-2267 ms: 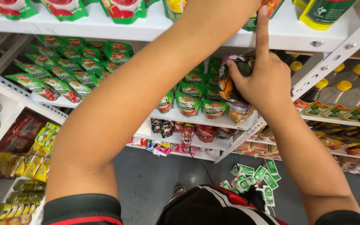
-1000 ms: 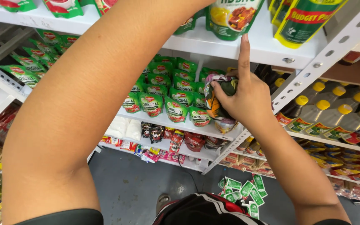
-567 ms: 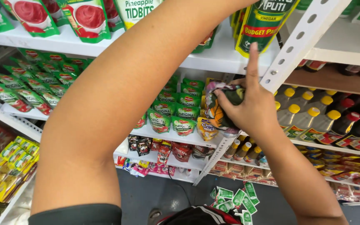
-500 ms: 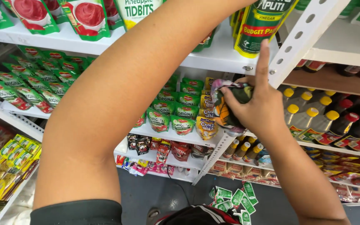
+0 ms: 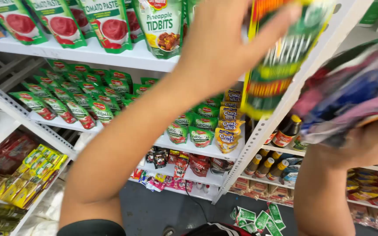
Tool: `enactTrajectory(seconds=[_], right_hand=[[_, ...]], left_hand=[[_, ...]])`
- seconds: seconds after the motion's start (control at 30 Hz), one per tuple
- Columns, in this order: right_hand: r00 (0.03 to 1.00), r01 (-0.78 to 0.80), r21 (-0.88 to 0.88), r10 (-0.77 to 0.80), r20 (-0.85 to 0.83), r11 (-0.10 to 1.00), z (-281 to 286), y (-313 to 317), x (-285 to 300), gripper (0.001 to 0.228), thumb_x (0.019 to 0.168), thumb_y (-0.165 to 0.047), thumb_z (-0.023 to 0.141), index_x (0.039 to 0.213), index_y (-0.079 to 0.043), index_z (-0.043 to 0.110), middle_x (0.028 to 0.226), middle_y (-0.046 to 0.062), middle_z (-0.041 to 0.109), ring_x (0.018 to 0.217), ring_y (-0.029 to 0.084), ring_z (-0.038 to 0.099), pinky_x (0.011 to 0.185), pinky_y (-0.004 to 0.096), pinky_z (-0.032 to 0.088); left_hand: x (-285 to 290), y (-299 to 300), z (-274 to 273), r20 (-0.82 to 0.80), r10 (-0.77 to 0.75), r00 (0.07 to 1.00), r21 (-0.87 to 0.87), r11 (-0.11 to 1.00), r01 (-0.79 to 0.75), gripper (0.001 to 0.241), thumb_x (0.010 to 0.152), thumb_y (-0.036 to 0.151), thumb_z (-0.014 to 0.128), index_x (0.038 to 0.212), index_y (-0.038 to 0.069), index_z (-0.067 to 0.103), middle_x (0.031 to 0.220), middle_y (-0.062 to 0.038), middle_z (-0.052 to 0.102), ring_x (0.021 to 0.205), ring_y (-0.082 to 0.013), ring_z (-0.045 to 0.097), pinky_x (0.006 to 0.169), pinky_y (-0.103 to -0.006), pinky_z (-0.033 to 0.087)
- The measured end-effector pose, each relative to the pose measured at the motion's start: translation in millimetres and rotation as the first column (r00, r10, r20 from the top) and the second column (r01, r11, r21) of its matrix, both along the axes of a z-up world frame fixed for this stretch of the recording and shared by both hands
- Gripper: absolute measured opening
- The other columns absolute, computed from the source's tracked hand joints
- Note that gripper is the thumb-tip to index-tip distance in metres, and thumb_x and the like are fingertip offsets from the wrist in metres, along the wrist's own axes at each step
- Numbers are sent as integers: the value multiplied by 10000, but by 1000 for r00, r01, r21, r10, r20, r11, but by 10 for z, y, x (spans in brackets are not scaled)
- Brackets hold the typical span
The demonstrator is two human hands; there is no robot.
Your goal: The person cleans and wipes down individual sauce and fruit pouches on a grocery shelf using a cloth.
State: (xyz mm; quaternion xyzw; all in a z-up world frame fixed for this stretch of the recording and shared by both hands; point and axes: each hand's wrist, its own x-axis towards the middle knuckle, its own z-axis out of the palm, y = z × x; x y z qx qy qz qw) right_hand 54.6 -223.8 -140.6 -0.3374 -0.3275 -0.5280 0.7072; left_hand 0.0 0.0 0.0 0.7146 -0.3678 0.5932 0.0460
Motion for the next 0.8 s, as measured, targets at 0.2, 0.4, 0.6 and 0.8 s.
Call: enactTrajectory(seconds=[0.2,0.4,0.6,0.8], right_hand=[[998,55,-157,-55,8,986,109,369,-405,564,940,-493,785,1256,-59,612,1270,57,658,1180,158,616,1051,333,478],[818,-537,-377,355,-454,755,-438,538,-317,920,787,-329,922,1531,-45,462,1487,61,541,1370,204,517,1205,357,410],[246,-893,121,694,-677,434,-1265,579,-176,837,747,-151,872,1481,-37,486,1294,80,641,1180,222,631,1032,381,500],[236,-755,362,741,-629,547,-1190,452,-334,566,909,-132,784,1394,20,533,1099,90,690,937,203,679,823,338,560]], left_hand=[[-272,-339,-832,-408,-610,680,-684,697,214,199,1010,123,775,1128,0,671,1009,-45,691,864,-44,629,732,-184,511],[51,-239,-1251,-81,-932,352,-974,149,172,183,1026,87,731,1156,-17,655,1038,-36,692,919,-52,632,818,-213,532],[208,-177,-1756,43,-996,80,-994,-50,-93,213,1037,153,715,1163,-12,667,992,-74,686,827,-144,654,751,-289,531],[-138,-232,-2296,-596,-666,448,-673,719,173,630,1133,460,481,1584,21,446,1642,-160,444,1559,-258,410,1282,-376,326]])
